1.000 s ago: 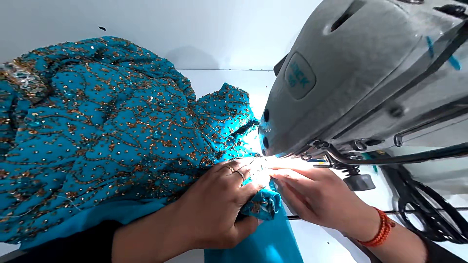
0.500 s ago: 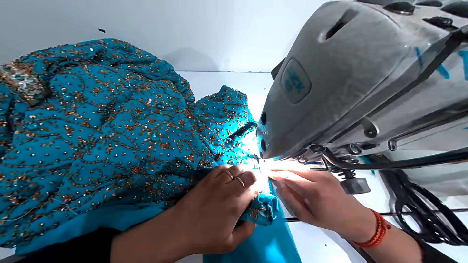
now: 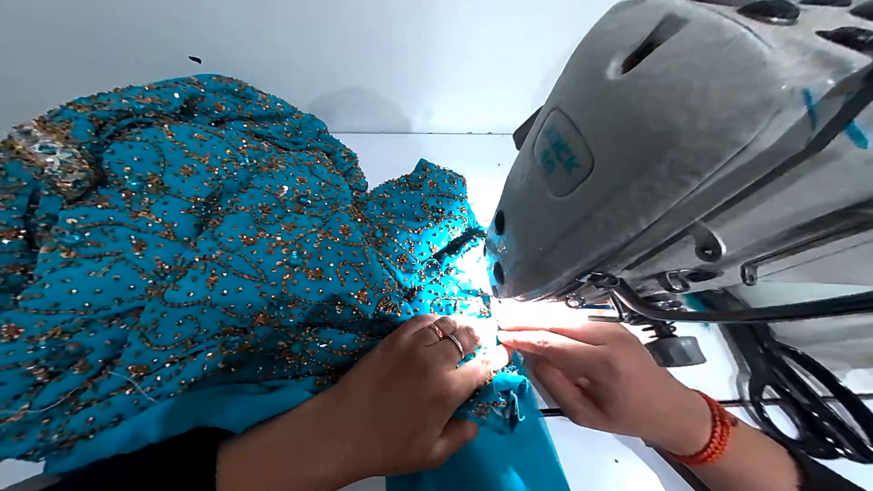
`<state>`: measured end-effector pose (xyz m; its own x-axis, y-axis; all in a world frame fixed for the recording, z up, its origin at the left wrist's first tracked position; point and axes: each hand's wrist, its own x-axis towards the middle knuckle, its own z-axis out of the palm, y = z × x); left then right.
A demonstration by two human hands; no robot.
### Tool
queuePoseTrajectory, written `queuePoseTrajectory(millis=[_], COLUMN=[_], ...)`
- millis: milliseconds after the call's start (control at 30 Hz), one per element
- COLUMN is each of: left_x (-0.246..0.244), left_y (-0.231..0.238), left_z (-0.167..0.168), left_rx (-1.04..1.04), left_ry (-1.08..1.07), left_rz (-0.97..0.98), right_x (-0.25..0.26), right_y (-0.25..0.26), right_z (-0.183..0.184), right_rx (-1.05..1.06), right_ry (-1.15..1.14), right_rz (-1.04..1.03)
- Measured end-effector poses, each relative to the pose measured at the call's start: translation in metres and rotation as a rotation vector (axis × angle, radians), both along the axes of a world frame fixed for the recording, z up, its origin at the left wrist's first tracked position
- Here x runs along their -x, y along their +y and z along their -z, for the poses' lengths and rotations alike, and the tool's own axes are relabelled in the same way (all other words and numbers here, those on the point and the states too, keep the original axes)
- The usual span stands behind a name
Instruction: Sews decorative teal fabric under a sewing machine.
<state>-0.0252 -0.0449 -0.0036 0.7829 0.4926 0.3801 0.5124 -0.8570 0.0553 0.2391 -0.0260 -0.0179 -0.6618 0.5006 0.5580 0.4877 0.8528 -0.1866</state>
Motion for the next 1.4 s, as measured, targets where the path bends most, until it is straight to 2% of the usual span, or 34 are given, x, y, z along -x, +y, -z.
queuePoseTrajectory(millis=[633, 1400], left_x=[-0.002, 0.003], left_y=[0.003, 0.017], left_z=[0.0, 0.0], left_rx=[-0.001, 0.023], left_ry=[-0.003, -0.037], left_rz=[0.01, 0.01], right_x=[0.007, 0.004], right_y=[-0.002, -0.003], right_z=[-0.002, -0.001], right_rx=[-0.079, -0.026], right_ry=[-0.036, -0.055], right_rz=[0.084, 0.104])
